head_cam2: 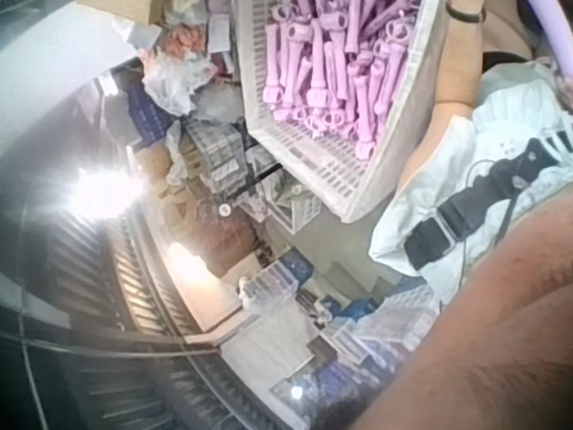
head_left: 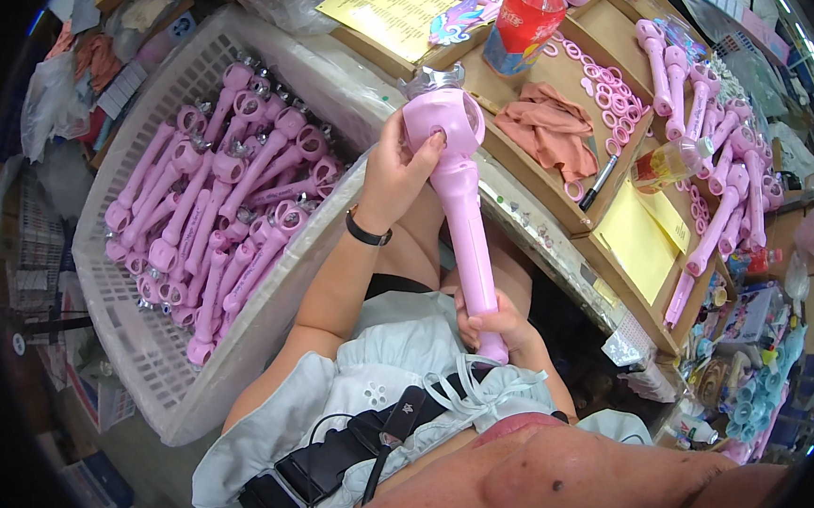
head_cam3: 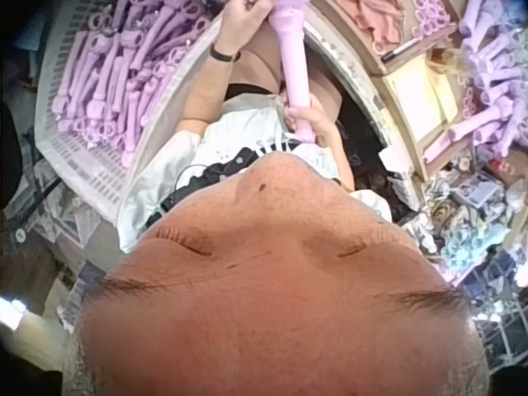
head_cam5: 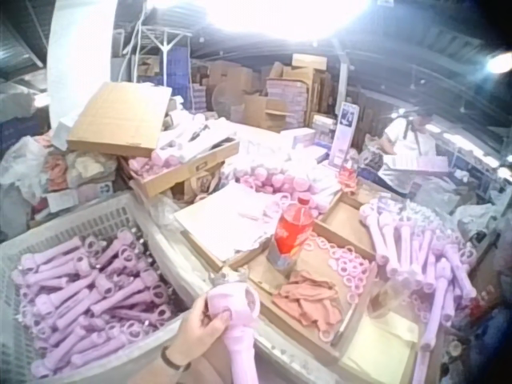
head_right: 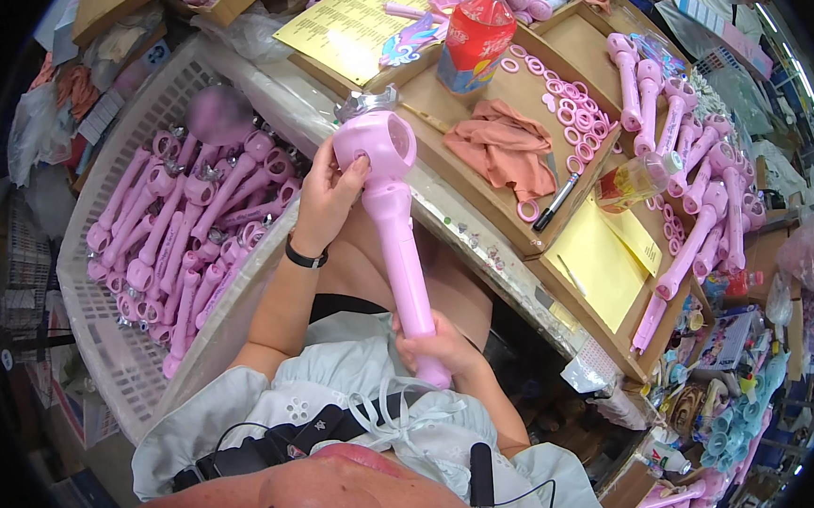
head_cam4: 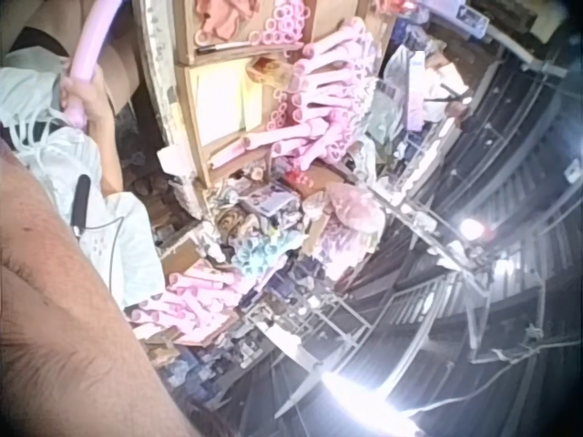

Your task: The person assembles pink light sticks by attaching a silver crown to the top, wiping the surface with a cloth, and using a small tool to adjust the crown. They handle the sticks one at a time, inspecting them and placing them on the table.

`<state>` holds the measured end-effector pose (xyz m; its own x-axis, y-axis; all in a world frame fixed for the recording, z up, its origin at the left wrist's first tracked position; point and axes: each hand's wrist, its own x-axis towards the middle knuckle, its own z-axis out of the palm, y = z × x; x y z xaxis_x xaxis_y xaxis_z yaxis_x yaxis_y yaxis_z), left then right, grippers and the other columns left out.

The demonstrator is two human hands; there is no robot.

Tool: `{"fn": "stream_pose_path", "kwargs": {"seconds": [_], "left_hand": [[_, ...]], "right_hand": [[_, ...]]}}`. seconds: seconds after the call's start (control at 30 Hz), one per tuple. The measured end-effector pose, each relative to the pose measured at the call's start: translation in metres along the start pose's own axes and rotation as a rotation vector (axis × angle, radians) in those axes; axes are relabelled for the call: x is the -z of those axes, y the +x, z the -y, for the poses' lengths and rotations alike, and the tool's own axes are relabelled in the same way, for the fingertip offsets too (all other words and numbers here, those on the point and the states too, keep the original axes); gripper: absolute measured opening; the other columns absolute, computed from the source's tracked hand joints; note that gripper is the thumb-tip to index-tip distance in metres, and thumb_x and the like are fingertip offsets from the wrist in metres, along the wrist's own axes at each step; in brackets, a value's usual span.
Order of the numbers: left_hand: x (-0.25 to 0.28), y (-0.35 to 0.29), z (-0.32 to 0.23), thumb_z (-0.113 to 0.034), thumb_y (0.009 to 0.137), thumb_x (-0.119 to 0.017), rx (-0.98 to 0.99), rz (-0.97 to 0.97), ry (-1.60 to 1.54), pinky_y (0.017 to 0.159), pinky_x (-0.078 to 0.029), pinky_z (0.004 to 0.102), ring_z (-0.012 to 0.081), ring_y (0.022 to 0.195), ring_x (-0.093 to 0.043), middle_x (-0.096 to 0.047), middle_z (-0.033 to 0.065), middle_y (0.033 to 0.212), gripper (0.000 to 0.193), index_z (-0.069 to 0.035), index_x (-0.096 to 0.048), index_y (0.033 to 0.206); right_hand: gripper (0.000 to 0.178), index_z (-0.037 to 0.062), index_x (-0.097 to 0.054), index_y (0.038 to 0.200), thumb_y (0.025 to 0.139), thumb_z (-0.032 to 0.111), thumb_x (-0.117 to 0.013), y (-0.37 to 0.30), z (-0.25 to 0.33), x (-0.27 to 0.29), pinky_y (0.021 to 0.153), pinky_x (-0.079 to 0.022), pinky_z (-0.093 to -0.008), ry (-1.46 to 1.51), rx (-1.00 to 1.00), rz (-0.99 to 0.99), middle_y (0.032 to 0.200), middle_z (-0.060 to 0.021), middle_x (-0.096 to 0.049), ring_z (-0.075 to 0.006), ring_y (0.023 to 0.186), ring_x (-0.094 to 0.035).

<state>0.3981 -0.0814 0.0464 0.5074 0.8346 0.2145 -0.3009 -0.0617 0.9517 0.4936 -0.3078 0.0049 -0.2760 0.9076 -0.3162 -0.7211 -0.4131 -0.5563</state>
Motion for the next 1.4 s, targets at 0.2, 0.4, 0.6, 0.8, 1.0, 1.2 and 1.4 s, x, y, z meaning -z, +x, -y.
{"fn": "stream_pose_path", "kwargs": {"seconds": [0.2,0.4,0.6,0.8,1.0,1.2,1.4], "left_hand": [[0.005,-0.003,0.008,-0.014,0.089,-0.058,0.040,0.031,-0.068,0.086,-0.045,0.0264,0.0115,0.103,-0.053,-0.052,0.0084,0.115,0.050,0.003,-0.037,0.130],[0.004,-0.003,0.024,-0.024,0.093,-0.055,0.050,0.125,-0.590,0.095,-0.041,0.0315,0.0145,0.113,-0.049,-0.048,0.0069,0.124,0.052,-0.003,-0.034,0.135],[0.001,-0.004,0.023,-0.019,0.091,-0.058,-0.014,-0.264,-0.215,0.097,-0.040,0.0332,0.0205,0.117,-0.048,-0.040,0.0117,0.131,0.055,-0.002,-0.030,0.136],[-0.004,0.001,0.026,-0.012,0.080,-0.071,-0.162,-0.200,0.054,0.088,-0.047,0.0319,0.0201,0.107,-0.053,-0.046,0.0152,0.120,0.059,0.004,-0.035,0.123],[-0.001,0.002,0.026,-0.008,0.082,-0.068,-0.153,-0.171,-0.083,0.085,-0.049,0.0298,0.0184,0.104,-0.054,-0.048,0.0147,0.117,0.051,0.004,-0.036,0.119],[0.003,0.001,0.030,-0.008,0.082,-0.067,-0.167,-0.157,-0.074,0.088,-0.047,0.0308,0.0183,0.106,-0.051,-0.047,0.0148,0.120,0.050,0.003,-0.036,0.120],[-0.001,-0.009,0.037,-0.029,0.084,-0.068,-0.263,-0.285,0.066,0.107,-0.027,0.0389,0.0251,0.131,-0.026,-0.024,0.0145,0.139,0.074,-0.002,-0.024,0.136]], "right_hand": [[0.041,0.0028,-0.045,0.105,0.073,0.013,-0.069,0.002,-0.008,0.006,0.045,-0.039,-0.0272,0.223,-0.009,0.140,0.063,-0.0073,-0.049,-0.0166,0.049,-0.049],[0.041,0.0020,-0.044,0.112,0.077,0.012,-0.065,0.009,0.011,-0.001,0.044,-0.042,-0.0288,0.366,-0.029,0.385,0.064,-0.0082,-0.049,-0.0176,0.047,-0.050],[0.045,-0.0002,-0.046,0.112,0.077,0.018,-0.067,0.019,0.022,-0.021,0.058,-0.050,-0.0356,-0.899,0.250,-0.650,0.082,-0.0156,-0.061,-0.0249,0.064,-0.062],[0.053,0.0045,-0.040,0.122,0.078,0.024,-0.060,0.021,0.012,-0.028,0.073,-0.047,-0.0488,-1.450,0.144,-0.832,0.090,-0.0264,-0.063,-0.0430,0.083,-0.061],[0.052,0.0020,-0.040,0.120,0.077,0.022,-0.060,0.022,0.009,-0.024,0.072,-0.047,-0.0506,-1.415,0.172,-0.797,0.087,-0.0280,-0.062,-0.0454,0.079,-0.060],[0.052,0.0024,-0.041,0.119,0.076,0.022,-0.062,0.020,0.008,-0.021,0.071,-0.048,-0.0499,-1.419,0.235,-0.789,0.087,-0.0285,-0.062,-0.0462,0.079,-0.060],[0.055,0.0035,-0.047,0.118,0.072,0.024,-0.070,0.017,0.002,-0.011,0.067,-0.050,-0.0380,-1.022,0.313,-0.547,0.088,-0.0144,-0.064,-0.0256,0.078,-0.065]]}}
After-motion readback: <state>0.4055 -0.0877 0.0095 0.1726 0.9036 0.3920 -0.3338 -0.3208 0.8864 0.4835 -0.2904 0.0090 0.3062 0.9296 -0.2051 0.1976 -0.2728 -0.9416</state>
